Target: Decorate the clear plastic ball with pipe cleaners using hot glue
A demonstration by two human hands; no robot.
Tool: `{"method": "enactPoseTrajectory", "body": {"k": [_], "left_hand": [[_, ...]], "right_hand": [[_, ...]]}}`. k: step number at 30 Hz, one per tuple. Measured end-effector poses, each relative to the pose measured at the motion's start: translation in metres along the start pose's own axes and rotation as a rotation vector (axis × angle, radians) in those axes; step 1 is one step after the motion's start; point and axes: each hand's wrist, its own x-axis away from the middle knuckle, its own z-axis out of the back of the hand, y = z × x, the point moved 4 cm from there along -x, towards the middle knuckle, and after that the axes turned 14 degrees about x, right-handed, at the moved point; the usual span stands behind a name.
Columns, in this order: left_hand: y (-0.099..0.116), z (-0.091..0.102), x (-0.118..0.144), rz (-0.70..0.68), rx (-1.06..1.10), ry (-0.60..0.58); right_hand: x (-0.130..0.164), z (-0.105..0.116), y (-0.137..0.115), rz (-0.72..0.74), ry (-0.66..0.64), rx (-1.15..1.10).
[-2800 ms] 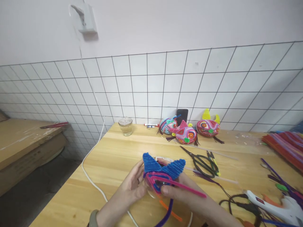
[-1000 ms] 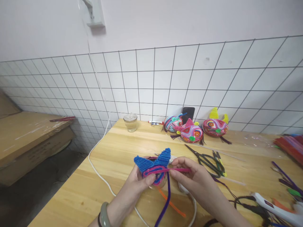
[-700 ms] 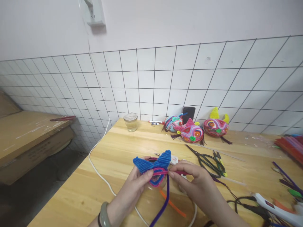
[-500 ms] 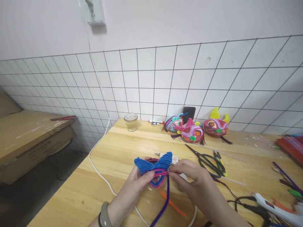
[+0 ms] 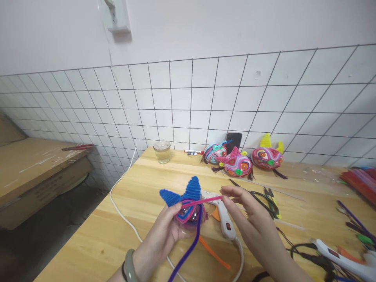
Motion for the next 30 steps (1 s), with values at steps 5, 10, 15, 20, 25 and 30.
{"method": "enactPoseTrajectory", "body": {"k": [5,10,15,20,25,30], "left_hand": [[-0.002,0.0,-0.002,0.042,0.171,-0.033],[-0.004,0.003,-0.002,0.05,0.207,-0.008],[-0.004,0.004,-0.002,0.05,0.152,-0.001],[-0.002,0.0,0.0,0.012,0.079,0.014],[-0.001,-0.001,0.001,-0.013,0.066,0.003],[-0.001,0.002,0.001,-0.028,0.057,0.03]], "right_hand": [[0.003,-0.008,-0.004,-0.036,-0.129,-0.132],[0.008,-0.019,-0.015,0.158,-0.247,-0.049],[0.012,-0.027,-0.019,0.283,-0.247,-0.015],[0.011,-0.027,-0.021,0.279,-0.255,-0.006],[0.011,-0.027,-0.02,0.281,-0.263,-0.017],[0.012,-0.028,-0.018,0.296,-0.234,-0.001]]}}
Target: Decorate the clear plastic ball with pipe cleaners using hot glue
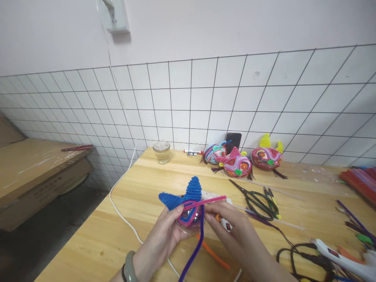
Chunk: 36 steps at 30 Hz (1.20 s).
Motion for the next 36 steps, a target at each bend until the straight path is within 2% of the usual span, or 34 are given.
{"method": "enactPoseTrajectory", "body": {"k": [6,11,15,19,23,36], "left_hand": [[0.0,-0.003,0.0,-0.008,-0.023,-0.008],[0.0,-0.003,0.0,-0.01,-0.028,0.007],[0.0,-0.002,0.002,-0.015,-0.041,0.016],[-0.001,-0.002,0.003,-0.026,-0.078,0.023],[-0.002,-0.001,0.003,-0.03,-0.089,0.011],[-0.006,-0.002,0.003,-0.055,-0.078,-0.029]], "right_hand": [[0.001,0.001,0.0,-0.005,0.033,0.049],[0.0,0.001,0.002,-0.023,-0.004,0.01],[-0.001,-0.001,0.007,-0.151,-0.023,-0.127],[-0.001,-0.009,0.008,-0.287,-0.076,-0.435],[-0.002,-0.012,0.006,-0.337,-0.115,-0.678],[-0.004,-0.012,0.002,-0.343,-0.076,-0.783]]}}
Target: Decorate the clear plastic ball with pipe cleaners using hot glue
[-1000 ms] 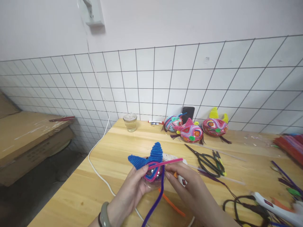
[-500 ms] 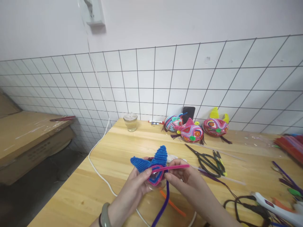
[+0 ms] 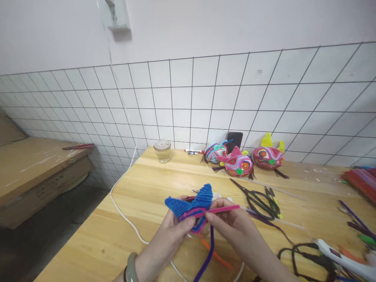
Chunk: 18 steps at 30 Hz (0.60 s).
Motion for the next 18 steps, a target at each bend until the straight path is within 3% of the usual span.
{"method": "enactPoseTrajectory", "body": {"k": [7,13,18], "left_hand": [[-0.001,0.008,-0.001,-0.104,-0.092,-0.063],[0.003,-0.009,0.005,-0.035,-0.048,-0.259],[0.003,-0.005,0.006,0.068,0.051,-0.235]], "right_hand": [[0.0,-0.003,0.01,-0.033,-0.05,0.056],[0.0,0.011,0.01,-0.01,0.012,0.123],[0.0,0.02,-0.001,-0.03,-0.077,0.038]]}}
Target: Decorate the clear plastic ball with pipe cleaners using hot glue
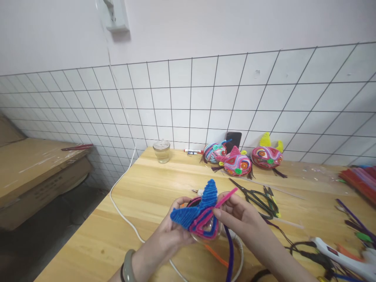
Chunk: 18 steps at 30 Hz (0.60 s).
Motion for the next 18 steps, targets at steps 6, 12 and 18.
{"method": "enactPoseTrajectory", "body": {"k": [6,12,18], "left_hand": [[0.0012,0.0048,0.0006,0.071,0.09,0.017],[-0.0037,0.0034,0.0005,0.058,0.054,0.052],[-0.0041,0.0073,0.0019,0.016,-0.079,0.027]], "right_hand": [[0.0009,-0.001,-0.0029,-0.004,-0.042,-0.005],[-0.0003,0.0023,-0.0069,0.058,0.003,0.055],[-0.0006,0.0051,-0.0037,0.081,-0.014,0.076]]}}
